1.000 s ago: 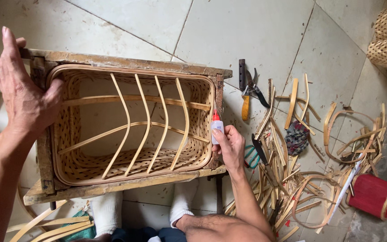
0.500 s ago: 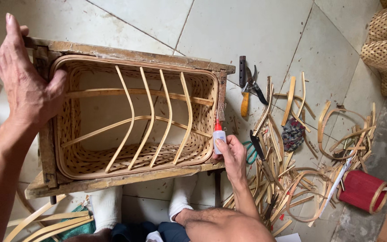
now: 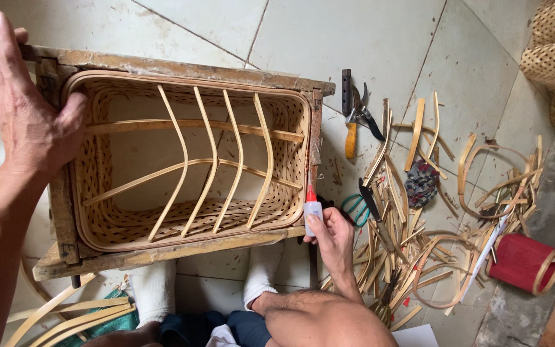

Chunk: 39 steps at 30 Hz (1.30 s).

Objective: The person sits on the floor assembling a bamboo basket in a wooden jig. They squeeze glue from a bottle along the basket rim, fit curved bamboo strips into the rim, tap strips into place with a hammer, and trim or press strips using a knife and pliers.

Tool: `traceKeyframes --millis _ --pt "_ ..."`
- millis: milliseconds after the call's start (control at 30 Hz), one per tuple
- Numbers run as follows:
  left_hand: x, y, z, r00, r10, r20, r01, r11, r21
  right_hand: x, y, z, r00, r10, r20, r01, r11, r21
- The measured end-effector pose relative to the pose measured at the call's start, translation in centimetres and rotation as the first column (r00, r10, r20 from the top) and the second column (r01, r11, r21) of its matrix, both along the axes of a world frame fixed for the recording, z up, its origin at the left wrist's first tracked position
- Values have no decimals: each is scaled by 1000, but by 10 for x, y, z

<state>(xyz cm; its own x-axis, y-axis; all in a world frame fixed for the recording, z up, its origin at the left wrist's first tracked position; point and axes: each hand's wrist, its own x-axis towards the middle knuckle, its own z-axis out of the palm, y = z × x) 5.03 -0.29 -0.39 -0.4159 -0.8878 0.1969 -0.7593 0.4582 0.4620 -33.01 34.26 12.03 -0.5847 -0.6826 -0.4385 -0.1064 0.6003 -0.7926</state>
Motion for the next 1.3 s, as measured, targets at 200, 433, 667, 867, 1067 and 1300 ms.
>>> traceKeyframes --millis 200,433,667,867,1067,1300 --pt "2 -3 -4 1000 -12 2 12 1000 -21 3 2 -6 1000 -15 -7 15 1000 13" --pt "5 -5 -9 1000 -6 29 6 1000 -22 4 2 -8 998 -56 -1 56 998 11" --pt "9 -12 -15 999 -17 51 19 1000 -22 17 28 -9 995 -95 26 94 995 36" --pt "10 -11 -14 998 -43 -37 44 999 13 23 56 -10 990 -115 83 106 989 100" --pt "0 -27 -8 963 -79 -257 84 996 6 31 67 11 995 6 95 -9 999 37" --pt "-43 -51 32 985 -54 -167 70 993 92 24 24 53 529 504 -683 -582 801 140"
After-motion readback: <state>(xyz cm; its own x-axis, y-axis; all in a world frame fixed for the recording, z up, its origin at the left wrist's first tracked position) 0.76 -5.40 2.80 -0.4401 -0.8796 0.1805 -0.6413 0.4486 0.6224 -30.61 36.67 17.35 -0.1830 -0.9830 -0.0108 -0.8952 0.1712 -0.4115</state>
